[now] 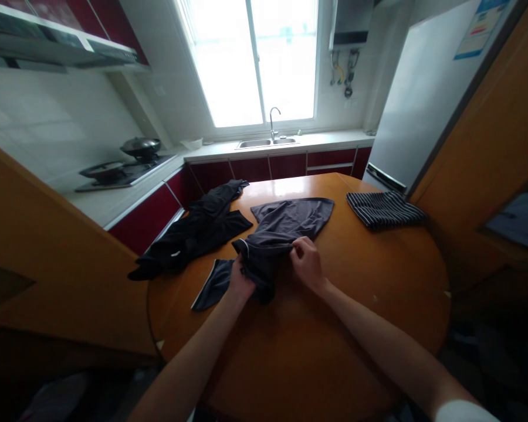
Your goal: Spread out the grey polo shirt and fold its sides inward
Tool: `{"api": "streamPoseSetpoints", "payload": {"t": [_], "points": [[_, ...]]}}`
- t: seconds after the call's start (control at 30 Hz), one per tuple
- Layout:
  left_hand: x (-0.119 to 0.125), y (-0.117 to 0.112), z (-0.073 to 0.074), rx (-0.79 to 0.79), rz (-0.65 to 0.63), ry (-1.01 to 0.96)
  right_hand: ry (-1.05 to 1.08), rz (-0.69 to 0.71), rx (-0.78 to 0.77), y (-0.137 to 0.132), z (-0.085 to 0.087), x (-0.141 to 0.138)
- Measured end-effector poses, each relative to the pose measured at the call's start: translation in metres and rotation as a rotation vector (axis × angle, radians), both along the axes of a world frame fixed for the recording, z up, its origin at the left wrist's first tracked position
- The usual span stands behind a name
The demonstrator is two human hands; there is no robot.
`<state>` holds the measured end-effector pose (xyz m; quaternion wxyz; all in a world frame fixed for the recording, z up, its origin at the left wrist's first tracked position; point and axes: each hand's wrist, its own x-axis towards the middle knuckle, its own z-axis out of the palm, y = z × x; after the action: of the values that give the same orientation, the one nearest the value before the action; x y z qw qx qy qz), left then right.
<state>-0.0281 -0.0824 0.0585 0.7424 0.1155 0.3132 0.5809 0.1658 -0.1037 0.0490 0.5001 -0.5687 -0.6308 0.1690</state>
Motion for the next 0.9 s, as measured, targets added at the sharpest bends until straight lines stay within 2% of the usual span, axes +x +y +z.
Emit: {"api": "streamPoseSetpoints", "payload": {"t": [0.13,0.23,0.3,0.4,0.47,0.53,0.6,0.67,0.73,0.77,0.8,0.9], "points": [[0.004,-0.004,-0.003,0.099,-0.016,0.155,0.212,-0.131,0.116,-0.002,0.023,0.027],[0.012,-0.015,-0.002,0.359,-0.045,0.431,0.18,-0.223,0.24,-0.01,0.037,0.061],[0.016,-0.025,0.002,0.59,-0.189,0.649,0.091,-0.221,0.328,-0.021,0.044,0.093],[0.021,-0.042,0.014,0.928,-0.584,0.887,-0.07,-0.154,0.363,-0.048,0.05,0.147],[0.023,-0.051,0.022,1.095,-0.787,0.951,-0.198,-0.072,0.303,-0.07,0.052,0.18],[0.024,-0.055,0.028,1.154,-0.857,0.973,-0.291,0.028,0.18,-0.093,0.052,0.203],[0.022,-0.052,0.031,1.082,-0.782,0.964,-0.344,0.157,-0.014,-0.114,0.048,0.217],[0.016,-0.041,0.033,0.914,-0.624,0.916,-0.357,0.316,-0.253,-0.13,0.04,0.222],[0.001,-0.026,0.033,0.724,-0.437,0.899,-0.338,0.388,-0.415,-0.137,0.027,0.224],[-0.01,-0.017,0.032,0.656,-0.35,0.942,-0.324,0.344,-0.429,-0.137,0.019,0.226],[-0.024,-0.009,0.03,0.614,-0.272,1.037,-0.313,0.243,-0.403,-0.135,0.011,0.228],[-0.074,0.01,0.019,0.595,-0.088,1.537,-0.285,-0.221,-0.26,-0.121,-0.016,0.236]]}}
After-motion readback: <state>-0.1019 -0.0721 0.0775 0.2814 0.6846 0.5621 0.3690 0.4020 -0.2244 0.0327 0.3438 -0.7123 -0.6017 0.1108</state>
